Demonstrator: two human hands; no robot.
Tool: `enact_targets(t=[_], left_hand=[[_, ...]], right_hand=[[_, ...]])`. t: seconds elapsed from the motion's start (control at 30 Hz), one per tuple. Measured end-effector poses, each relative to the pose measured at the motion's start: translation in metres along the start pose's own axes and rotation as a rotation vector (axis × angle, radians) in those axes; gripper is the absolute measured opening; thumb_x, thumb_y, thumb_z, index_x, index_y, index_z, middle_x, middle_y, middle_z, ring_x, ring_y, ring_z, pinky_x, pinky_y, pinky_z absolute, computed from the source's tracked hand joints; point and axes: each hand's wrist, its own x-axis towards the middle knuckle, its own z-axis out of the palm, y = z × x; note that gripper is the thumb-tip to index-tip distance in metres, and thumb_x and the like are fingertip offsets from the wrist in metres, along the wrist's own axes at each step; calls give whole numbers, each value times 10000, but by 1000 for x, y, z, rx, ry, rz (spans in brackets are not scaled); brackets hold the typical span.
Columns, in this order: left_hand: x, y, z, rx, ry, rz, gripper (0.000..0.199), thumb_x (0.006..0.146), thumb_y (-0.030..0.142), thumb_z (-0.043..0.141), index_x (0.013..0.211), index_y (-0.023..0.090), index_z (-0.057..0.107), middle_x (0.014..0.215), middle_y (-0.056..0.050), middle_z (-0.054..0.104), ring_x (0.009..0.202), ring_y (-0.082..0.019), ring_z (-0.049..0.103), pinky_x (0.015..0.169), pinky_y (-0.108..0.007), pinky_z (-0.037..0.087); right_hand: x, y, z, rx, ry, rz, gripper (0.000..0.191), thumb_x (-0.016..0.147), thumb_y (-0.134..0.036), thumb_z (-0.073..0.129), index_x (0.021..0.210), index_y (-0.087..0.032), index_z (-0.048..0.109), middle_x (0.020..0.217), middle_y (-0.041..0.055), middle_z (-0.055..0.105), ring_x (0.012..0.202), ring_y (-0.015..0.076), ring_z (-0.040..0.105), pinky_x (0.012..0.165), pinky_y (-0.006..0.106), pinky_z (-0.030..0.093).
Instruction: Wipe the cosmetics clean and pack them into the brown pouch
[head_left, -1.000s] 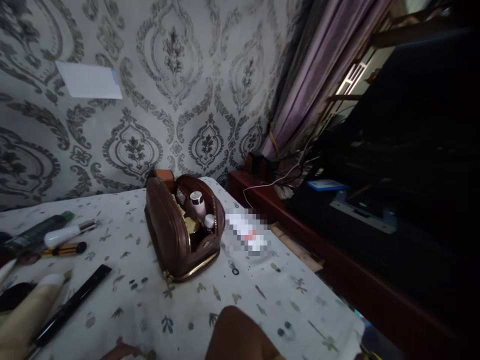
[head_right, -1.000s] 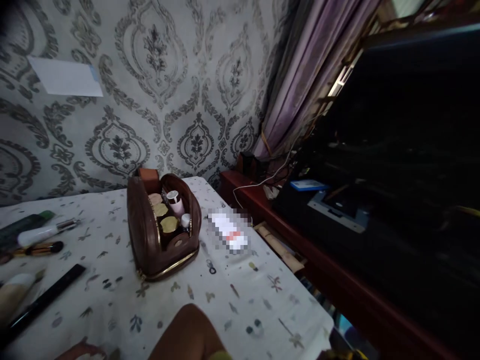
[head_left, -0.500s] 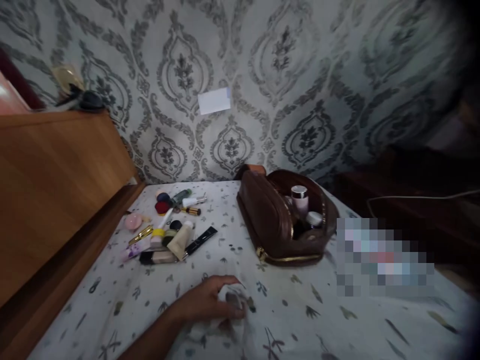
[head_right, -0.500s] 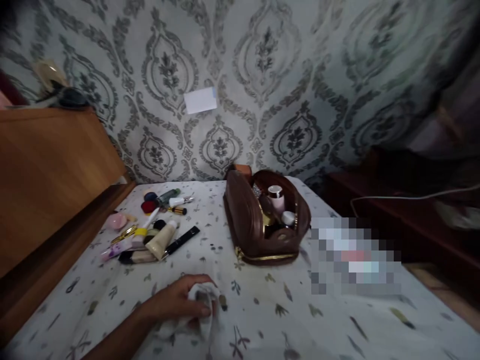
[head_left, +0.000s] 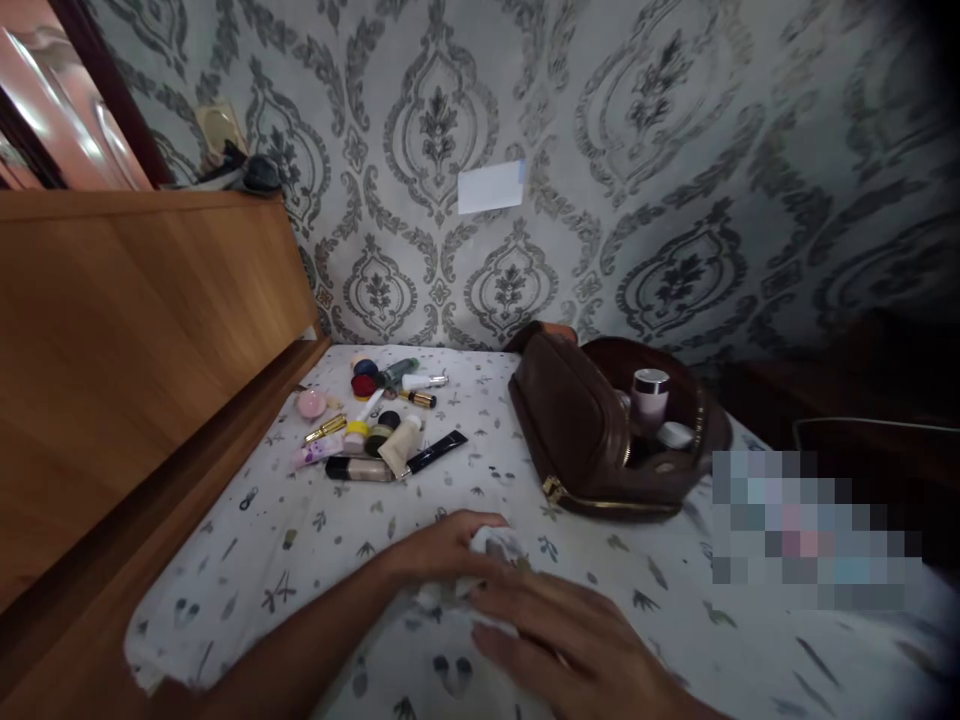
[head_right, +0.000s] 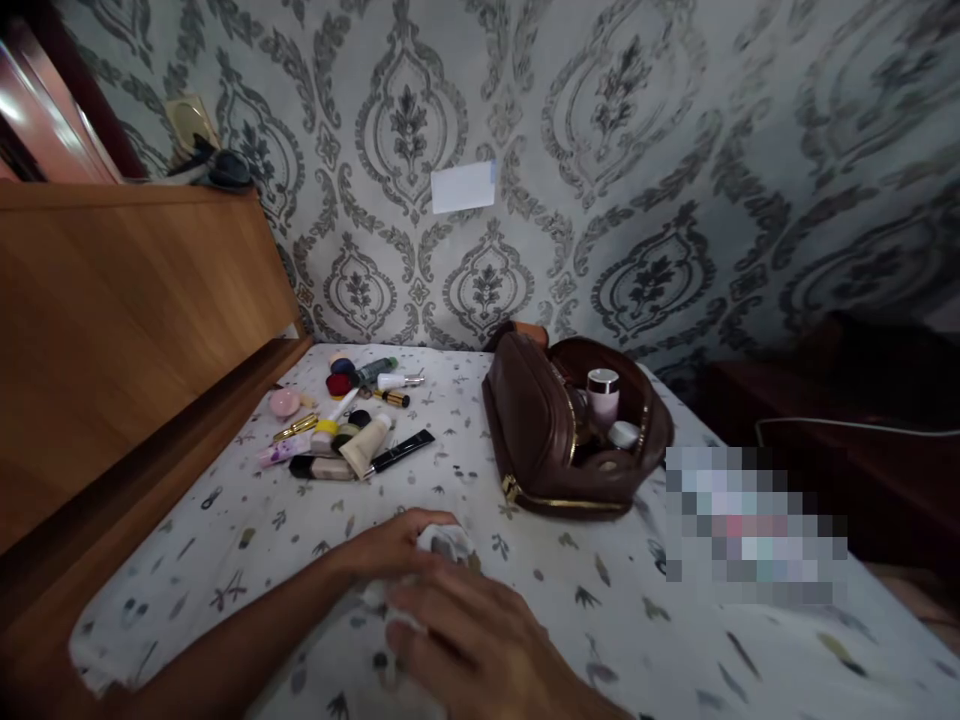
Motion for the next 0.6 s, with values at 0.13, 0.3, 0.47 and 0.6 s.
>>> enact_targets(t=[0.13, 0.3, 0.47, 0.6], left_hand=[[4, -8, -2, 238, 176, 164, 380, 754, 535, 636, 797, 163, 573, 734, 4, 557, 695, -141, 513, 620, -244, 430], [7, -10, -20, 466, 427, 260, 252, 841, 383, 529, 696, 181, 486, 678, 19, 504, 691, -140, 496, 645, -248, 411], [2, -4, -33, 759, 656, 268, 178, 895, 279, 474, 749, 187, 516, 698, 8, 538, 684, -154, 504, 668, -272, 389], [-2, -5, -37, 984, 692, 266, 171, 920, 264, 448, 813, 191, 559, 796, -36, 624, 748, -188, 571, 706, -298, 402]], right_hand=[[62, 14, -9, 135, 61, 143, 361, 905, -62, 414, 1088, -216, 684, 1038, 85, 729, 958, 176, 686, 800, 277, 571], [80, 42, 14, 470, 239, 525, 250, 861, -182, 477, 882, -183, 727, 750, 52, 710, 635, 155, 649, 583, 256, 540], [72, 62, 43, 652, 378, 777, 198, 786, -263, 540, 801, -173, 715, 631, 27, 667, 516, 136, 558, 482, 236, 448], [60, 66, 52, 669, 394, 818, 191, 759, -281, 551, 765, -166, 704, 570, 15, 637, 450, 119, 499, 457, 233, 398]])
